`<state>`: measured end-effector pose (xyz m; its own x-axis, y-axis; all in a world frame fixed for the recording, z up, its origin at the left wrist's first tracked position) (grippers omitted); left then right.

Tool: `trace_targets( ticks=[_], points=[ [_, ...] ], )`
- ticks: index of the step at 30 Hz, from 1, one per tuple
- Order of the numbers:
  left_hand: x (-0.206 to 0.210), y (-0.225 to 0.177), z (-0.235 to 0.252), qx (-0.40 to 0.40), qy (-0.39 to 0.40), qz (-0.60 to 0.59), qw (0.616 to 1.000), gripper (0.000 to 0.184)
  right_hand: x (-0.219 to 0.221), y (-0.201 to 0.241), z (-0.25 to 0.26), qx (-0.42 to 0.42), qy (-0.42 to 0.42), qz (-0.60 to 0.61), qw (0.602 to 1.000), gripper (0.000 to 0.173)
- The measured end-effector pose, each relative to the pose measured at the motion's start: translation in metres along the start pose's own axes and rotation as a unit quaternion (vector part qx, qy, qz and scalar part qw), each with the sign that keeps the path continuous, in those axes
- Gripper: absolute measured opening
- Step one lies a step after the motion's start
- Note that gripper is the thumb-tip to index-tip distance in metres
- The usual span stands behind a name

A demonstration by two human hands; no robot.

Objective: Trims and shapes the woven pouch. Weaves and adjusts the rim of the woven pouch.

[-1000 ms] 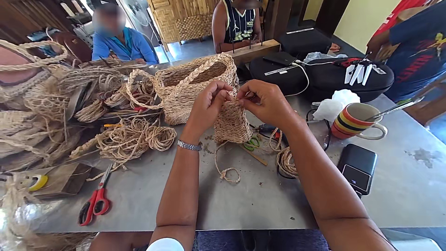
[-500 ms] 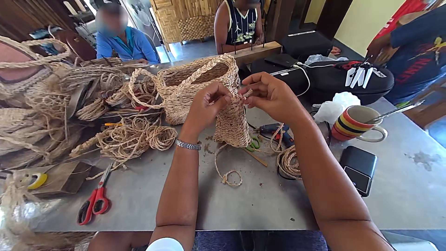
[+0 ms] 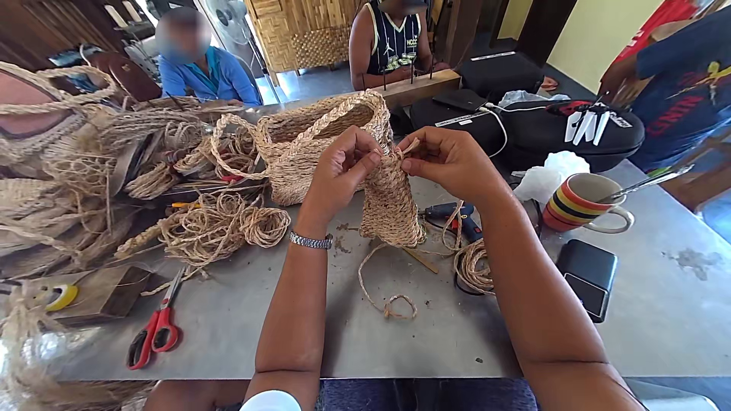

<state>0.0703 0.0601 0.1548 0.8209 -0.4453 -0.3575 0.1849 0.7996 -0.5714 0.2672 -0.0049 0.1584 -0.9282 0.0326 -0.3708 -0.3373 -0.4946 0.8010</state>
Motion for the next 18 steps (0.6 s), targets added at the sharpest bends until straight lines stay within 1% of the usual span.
trace_targets(
  ticks=[3, 7, 10, 12, 13, 14, 15, 16, 17, 18],
  points=[
    [0.003, -0.003, 0.001, 0.030, -0.003, 0.018, 0.999, 0.010, 0.002, 0.003, 0.000, 0.000, -0.009, -0.001, 1.000, 0.025],
    [0.005, -0.005, 0.002, 0.049, -0.006, 0.036, 0.998, 0.011, 0.005, 0.001, 0.003, -0.021, -0.026, -0.021, 0.999, 0.017],
    [0.006, -0.005, 0.002, 0.059, -0.026, 0.048, 0.997, 0.011, 0.005, 0.000, 0.004, -0.015, -0.024, -0.011, 1.000, 0.015],
    [0.010, -0.008, 0.003, 0.063, -0.046, 0.059, 0.995, 0.012, 0.004, -0.001, 0.005, -0.009, -0.040, -0.003, 0.999, 0.014],
    [0.012, -0.010, 0.004, 0.064, -0.057, 0.063, 0.994, 0.011, 0.003, -0.001, 0.004, -0.003, -0.060, 0.001, 0.998, 0.017],
    [0.012, -0.011, 0.004, 0.063, -0.067, 0.070, 0.993, 0.012, 0.002, -0.001, 0.004, 0.009, -0.084, 0.004, 0.996, 0.024],
    [0.012, -0.012, 0.005, 0.062, -0.076, 0.076, 0.992, 0.013, 0.000, -0.001, 0.003, 0.029, -0.103, 0.003, 0.994, 0.035],
    [0.011, -0.011, 0.004, 0.060, -0.085, 0.084, 0.991, 0.013, -0.002, -0.001, 0.002, 0.053, -0.120, -0.005, 0.991, 0.045],
    [0.011, -0.011, 0.004, 0.058, -0.094, 0.094, 0.989, 0.014, -0.002, -0.001, 0.001, 0.074, -0.133, -0.024, 0.988, 0.052],
    [0.011, -0.011, 0.004, 0.059, -0.101, 0.104, 0.988, 0.014, -0.002, -0.001, 0.000, 0.090, -0.133, -0.050, 0.986, 0.055]
  ],
)
Point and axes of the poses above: each hand's wrist, its own z-axis towards the middle knuckle, its own x-axis out of the palm, y = z × x, the point moved 4 cm from there along z, towards the middle knuckle, and after that the axes turned 7 degrees about x, right-handed, at the moved point
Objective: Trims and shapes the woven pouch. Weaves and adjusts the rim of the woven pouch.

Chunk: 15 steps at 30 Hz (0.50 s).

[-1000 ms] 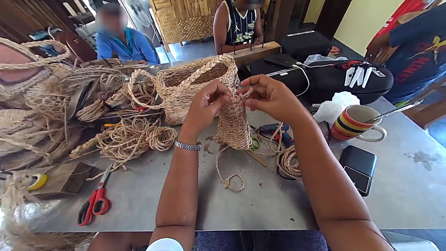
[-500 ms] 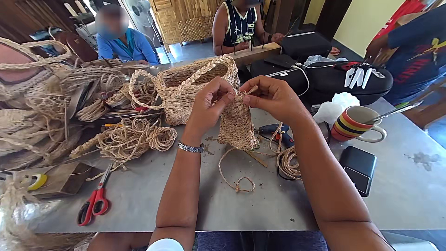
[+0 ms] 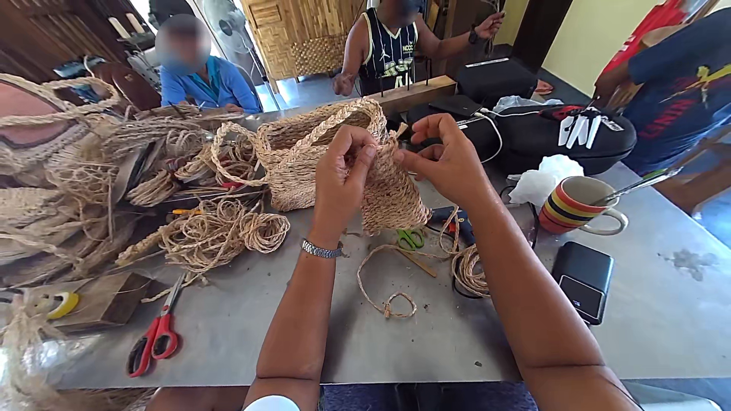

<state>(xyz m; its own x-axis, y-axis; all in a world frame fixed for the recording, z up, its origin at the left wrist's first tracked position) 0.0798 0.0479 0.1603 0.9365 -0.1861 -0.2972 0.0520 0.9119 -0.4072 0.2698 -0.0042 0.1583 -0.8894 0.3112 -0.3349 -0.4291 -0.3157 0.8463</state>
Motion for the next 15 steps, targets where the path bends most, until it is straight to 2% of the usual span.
trace_targets(
  ticks=[4, 9, 11, 15],
  points=[
    [0.009, -0.010, -0.001, 0.025, 0.006, 0.027, 0.999, 0.014, 0.003, 0.003, -0.001, -0.025, 0.033, -0.066, 0.997, 0.039],
    [0.011, -0.021, 0.001, -0.007, 0.077, -0.029, 0.997, 0.021, -0.005, -0.004, 0.003, -0.050, 0.063, -0.001, 0.997, 0.030],
    [0.013, -0.019, -0.001, -0.024, 0.073, -0.020, 0.997, 0.018, -0.003, -0.007, 0.004, -0.067, 0.073, 0.007, 0.995, 0.026],
    [0.014, -0.014, -0.002, -0.039, 0.073, 0.060, 0.995, 0.029, 0.009, -0.012, 0.004, -0.087, 0.108, 0.007, 0.990, 0.020]
  ],
)
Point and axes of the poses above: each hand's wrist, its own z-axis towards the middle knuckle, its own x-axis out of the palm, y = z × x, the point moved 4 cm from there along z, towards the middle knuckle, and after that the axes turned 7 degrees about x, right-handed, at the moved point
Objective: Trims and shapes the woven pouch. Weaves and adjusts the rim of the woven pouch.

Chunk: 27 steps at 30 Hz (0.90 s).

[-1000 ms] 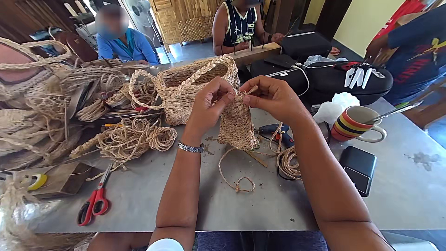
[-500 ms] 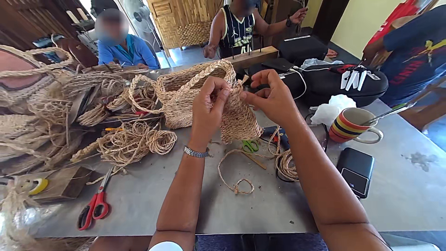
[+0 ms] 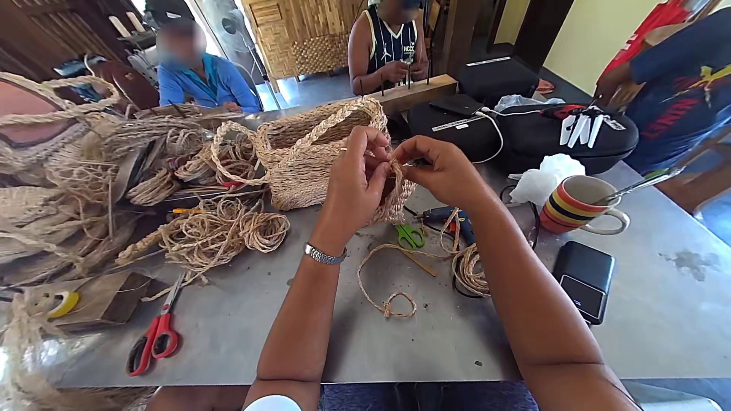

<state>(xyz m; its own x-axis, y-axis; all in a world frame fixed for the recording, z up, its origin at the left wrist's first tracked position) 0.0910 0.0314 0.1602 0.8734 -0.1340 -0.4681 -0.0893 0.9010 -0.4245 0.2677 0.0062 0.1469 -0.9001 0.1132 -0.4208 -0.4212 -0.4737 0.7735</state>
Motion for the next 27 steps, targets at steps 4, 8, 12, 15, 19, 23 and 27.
trace_targets(
  ticks=[4, 8, 12, 15, 19, 23, 27],
  points=[
    [-0.015, 0.000, 0.002, 0.024, -0.014, 0.117, 0.993, 0.033, 0.002, -0.002, 0.001, 0.009, 0.025, 0.020, 0.999, 0.022],
    [-0.023, 0.010, -0.001, -0.007, 0.066, -0.003, 0.998, 0.025, 0.001, 0.000, -0.003, 0.023, 0.053, 0.073, 0.996, 0.022],
    [-0.022, 0.019, -0.003, -0.077, 0.081, -0.076, 0.991, 0.014, 0.004, -0.004, -0.004, 0.081, 0.059, 0.119, 0.988, 0.023],
    [-0.021, 0.029, -0.005, -0.111, 0.073, -0.051, 0.990, 0.012, 0.005, -0.009, -0.003, 0.115, 0.018, 0.121, 0.986, 0.017],
    [-0.022, 0.036, -0.006, -0.144, 0.056, -0.030, 0.988, 0.012, 0.000, -0.001, -0.001, 0.121, -0.003, 0.087, 0.989, 0.022],
    [-0.020, 0.033, -0.005, -0.130, 0.055, -0.038, 0.989, 0.012, 0.003, 0.010, -0.002, 0.087, 0.018, -0.009, 0.996, 0.031],
    [-0.018, 0.028, -0.005, -0.144, 0.052, -0.071, 0.986, 0.011, 0.005, 0.004, 0.000, 0.066, 0.008, -0.046, 0.997, 0.021]
  ],
)
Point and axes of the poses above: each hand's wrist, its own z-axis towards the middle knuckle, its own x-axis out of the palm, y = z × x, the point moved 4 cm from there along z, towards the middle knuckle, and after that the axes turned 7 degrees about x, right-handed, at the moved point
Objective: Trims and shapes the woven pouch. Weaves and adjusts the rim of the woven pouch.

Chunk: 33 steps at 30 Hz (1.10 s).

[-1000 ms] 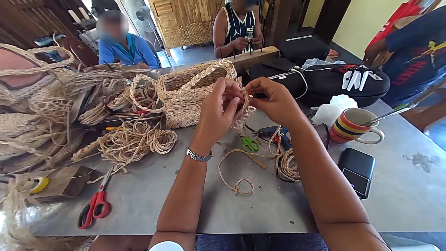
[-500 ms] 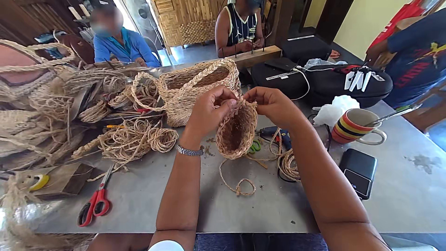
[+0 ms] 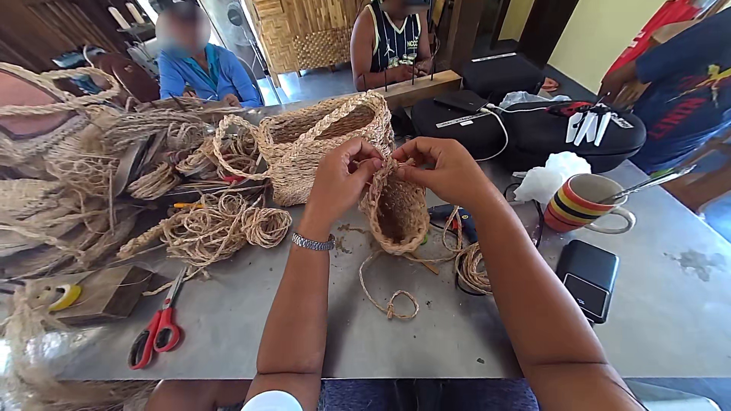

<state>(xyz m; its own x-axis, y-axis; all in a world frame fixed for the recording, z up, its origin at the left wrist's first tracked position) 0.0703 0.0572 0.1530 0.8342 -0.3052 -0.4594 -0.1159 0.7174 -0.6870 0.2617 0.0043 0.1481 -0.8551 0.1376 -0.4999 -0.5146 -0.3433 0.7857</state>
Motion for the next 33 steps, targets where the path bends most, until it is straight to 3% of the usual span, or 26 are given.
trace_targets(
  ticks=[15, 25, 33],
  points=[
    [0.0016, -0.0022, 0.0007, 0.010, 0.003, -0.022, 1.000, 0.018, -0.0022, -0.0029, 0.0003, -0.028, -0.009, 0.000, 1.000, 0.020],
    [0.0004, -0.0048, -0.0002, 0.041, 0.015, -0.073, 0.996, 0.012, -0.0013, -0.0017, -0.0004, -0.033, 0.004, 0.013, 0.999, 0.019],
    [-0.0006, -0.0046, 0.0001, 0.032, 0.020, -0.020, 0.999, 0.019, -0.0005, -0.0011, 0.0000, -0.043, -0.001, 0.007, 0.999, 0.018]
  ],
)
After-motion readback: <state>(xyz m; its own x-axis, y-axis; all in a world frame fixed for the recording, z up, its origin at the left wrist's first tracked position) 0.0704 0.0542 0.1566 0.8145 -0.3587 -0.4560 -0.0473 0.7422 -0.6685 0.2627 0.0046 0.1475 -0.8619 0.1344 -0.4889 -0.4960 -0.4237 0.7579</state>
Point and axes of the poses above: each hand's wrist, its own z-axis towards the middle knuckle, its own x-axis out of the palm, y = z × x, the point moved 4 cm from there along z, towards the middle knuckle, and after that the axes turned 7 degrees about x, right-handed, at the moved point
